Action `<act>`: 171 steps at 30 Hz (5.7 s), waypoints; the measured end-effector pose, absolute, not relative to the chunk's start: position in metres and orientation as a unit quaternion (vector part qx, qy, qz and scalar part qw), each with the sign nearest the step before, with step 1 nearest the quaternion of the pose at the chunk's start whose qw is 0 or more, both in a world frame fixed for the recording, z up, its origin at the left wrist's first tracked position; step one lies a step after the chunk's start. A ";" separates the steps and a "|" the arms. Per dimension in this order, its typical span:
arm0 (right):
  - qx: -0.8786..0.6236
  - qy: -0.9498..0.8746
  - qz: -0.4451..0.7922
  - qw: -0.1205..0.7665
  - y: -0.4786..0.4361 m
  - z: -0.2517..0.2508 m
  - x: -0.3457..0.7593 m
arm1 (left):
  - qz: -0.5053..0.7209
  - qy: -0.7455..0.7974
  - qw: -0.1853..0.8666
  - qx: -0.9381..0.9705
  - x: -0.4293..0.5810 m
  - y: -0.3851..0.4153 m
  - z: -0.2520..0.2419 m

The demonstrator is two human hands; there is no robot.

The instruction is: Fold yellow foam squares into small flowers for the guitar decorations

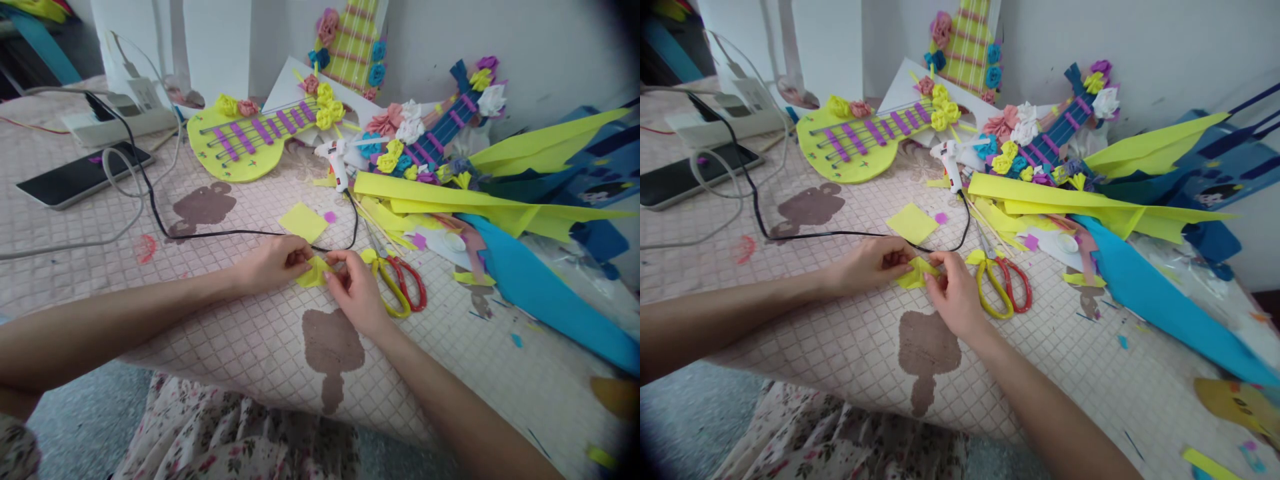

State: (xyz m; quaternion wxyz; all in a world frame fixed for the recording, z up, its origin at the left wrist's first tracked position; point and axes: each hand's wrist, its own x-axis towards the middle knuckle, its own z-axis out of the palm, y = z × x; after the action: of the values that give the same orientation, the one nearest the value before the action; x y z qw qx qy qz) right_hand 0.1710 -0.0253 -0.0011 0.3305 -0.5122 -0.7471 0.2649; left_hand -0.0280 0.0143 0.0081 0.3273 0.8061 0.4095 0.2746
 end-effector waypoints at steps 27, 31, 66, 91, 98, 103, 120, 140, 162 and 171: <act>-0.476 -0.647 0.423 0.419 -0.023 -0.003 0.172 | 0.291 0.396 0.512 0.705 -0.026 0.012 0.015; -0.473 -0.680 0.404 0.388 -0.025 -0.003 0.172 | 0.299 0.398 0.490 0.716 -0.027 0.013 0.015; -0.481 -0.752 0.205 0.402 -0.028 0.001 0.172 | 0.284 0.455 0.590 0.604 -0.030 0.021 0.020; -0.430 -0.857 0.077 0.275 -0.029 0.002 0.175 | 0.311 0.400 0.351 0.787 -0.038 0.017 0.023; -0.433 -0.855 0.119 0.259 -0.028 0.002 0.177 | 0.245 0.313 0.262 0.879 -0.038 0.012 0.013; -0.441 -0.847 0.139 0.263 -0.029 0.002 0.177 | 0.255 0.311 0.252 0.880 -0.036 0.012 0.007; -0.495 -0.813 0.167 0.257 -0.025 0.002 0.171 | 0.250 0.350 0.238 0.871 -0.030 0.011 0.010; -0.518 -0.808 0.145 0.241 -0.024 0.000 0.168 | 0.244 0.367 0.196 0.876 -0.025 0.011 0.007; -0.511 -0.809 0.140 0.254 -0.023 -0.003 0.169 | 0.249 0.375 0.193 0.872 -0.024 0.012 0.004; -0.489 -0.814 0.181 0.257 -0.024 0.001 0.170 | 0.268 0.375 0.255 0.850 -0.024 0.011 0.007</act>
State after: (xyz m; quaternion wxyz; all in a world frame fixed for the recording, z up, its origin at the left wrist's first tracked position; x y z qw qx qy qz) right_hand 0.1703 -0.0243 0.0009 0.2565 -0.4886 -0.8141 0.1806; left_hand -0.0244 0.0108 0.0066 0.2550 0.8501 0.3750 0.2678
